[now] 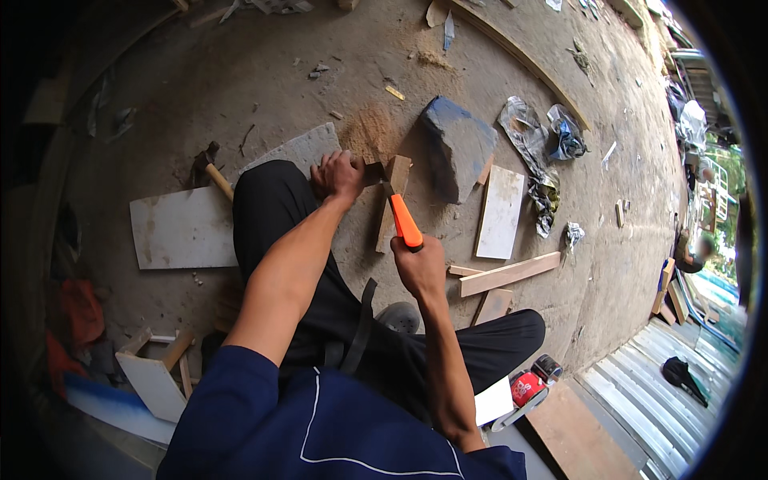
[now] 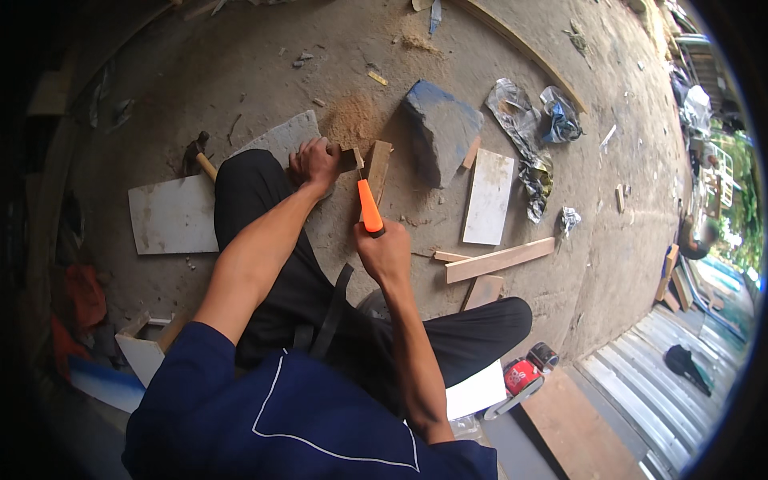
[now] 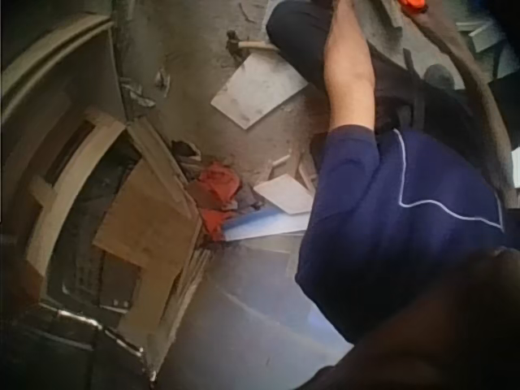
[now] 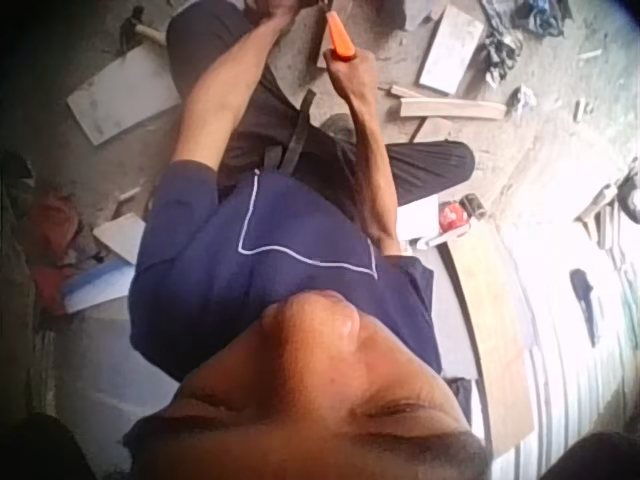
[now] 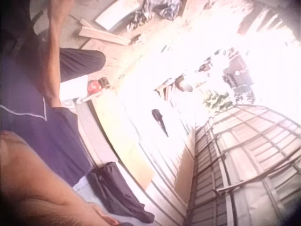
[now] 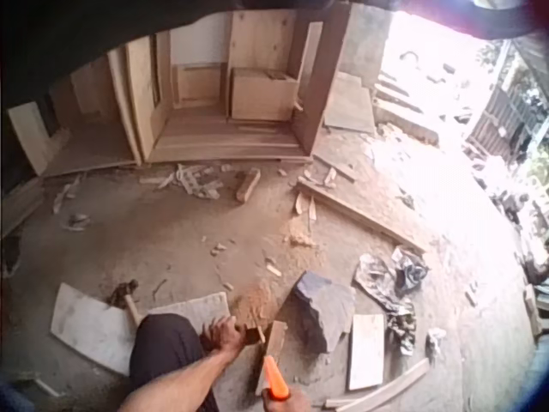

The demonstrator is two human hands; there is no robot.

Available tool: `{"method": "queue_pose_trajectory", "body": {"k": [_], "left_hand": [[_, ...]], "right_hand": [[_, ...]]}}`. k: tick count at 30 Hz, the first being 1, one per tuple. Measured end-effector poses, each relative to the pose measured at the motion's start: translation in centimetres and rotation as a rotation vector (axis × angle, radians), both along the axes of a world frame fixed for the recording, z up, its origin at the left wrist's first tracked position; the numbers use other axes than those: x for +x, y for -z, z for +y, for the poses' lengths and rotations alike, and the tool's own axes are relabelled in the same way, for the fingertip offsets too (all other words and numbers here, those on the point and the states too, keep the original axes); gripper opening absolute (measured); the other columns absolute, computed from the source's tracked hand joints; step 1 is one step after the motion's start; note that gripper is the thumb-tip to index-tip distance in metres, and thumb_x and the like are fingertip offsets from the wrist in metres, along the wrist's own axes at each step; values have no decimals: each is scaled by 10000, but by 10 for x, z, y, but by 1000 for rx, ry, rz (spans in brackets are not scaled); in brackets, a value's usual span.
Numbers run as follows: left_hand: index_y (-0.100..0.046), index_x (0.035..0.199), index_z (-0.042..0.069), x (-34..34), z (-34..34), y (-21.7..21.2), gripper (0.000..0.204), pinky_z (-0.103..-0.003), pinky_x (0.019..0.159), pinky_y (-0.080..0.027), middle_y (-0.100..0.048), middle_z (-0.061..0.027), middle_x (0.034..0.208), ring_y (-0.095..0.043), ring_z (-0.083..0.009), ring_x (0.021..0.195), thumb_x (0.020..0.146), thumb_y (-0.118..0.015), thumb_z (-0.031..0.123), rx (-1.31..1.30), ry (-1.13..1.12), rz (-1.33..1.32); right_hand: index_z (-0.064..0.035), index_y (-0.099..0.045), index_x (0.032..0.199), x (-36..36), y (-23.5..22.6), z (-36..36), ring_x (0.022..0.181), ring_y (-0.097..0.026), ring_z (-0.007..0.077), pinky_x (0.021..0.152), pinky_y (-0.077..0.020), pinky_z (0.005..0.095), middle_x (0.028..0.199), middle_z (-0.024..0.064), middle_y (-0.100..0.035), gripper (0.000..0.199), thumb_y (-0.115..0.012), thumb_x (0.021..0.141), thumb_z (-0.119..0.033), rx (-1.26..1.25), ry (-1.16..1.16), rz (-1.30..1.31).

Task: The person sits on the floor and uses a hand saw to cut a small piece of wood. They hold the wood with their left hand and saw with their right hand, producing sawdust. The cut piece is separated and placed aside.

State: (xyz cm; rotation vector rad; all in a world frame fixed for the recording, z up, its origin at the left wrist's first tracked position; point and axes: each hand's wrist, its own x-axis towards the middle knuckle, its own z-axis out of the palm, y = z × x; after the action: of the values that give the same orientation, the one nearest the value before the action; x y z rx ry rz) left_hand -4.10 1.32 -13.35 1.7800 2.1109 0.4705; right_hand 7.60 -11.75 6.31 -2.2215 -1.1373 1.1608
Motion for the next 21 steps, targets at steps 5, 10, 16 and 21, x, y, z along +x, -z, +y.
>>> {"method": "queue_pose_trajectory", "body": {"k": [5, 10, 16, 21], "left_hand": [[-616, 735, 98, -22, 0, -5, 206, -499, 903, -303, -622, -73, 913, -544, -277, 961, 777, -508, 269, -15, -34, 20], [-618, 725, 105, -23, 2, 5, 210, -487, 881, -307, -627, -73, 898, -545, -272, 963, 775, -506, 275, -4, -4, 19], [-618, 718, 105, -34, -18, 11, 194, -477, 862, -307, -630, -71, 895, -544, -283, 922, 765, -509, 259, -34, 2, -7], [-608, 704, 100, -23, -12, 8, 176, -474, 849, -315, -631, -63, 866, -546, -277, 903, 746, -528, 250, 59, 14, 16]], "right_hand": [[69, -568, 715, -6, -66, -71, 486, -529, 339, 522, -415, 399, 568, 238, -511, 255, -642, 756, -171, 86, -26, 42], [74, -559, 699, -21, -2, -16, 493, -523, 364, 515, -409, 398, 566, 241, -505, 287, -634, 755, -198, 38, -22, 10], [66, -578, 719, -26, -21, -61, 597, -597, 388, 554, -438, 407, 618, 259, -536, 267, -639, 753, -192, -2, -79, -42], [59, -594, 749, -12, -40, -94, 568, -616, 323, 557, -446, 391, 598, 239, -544, 247, -639, 754, -184, -2, 18, 20]]}}
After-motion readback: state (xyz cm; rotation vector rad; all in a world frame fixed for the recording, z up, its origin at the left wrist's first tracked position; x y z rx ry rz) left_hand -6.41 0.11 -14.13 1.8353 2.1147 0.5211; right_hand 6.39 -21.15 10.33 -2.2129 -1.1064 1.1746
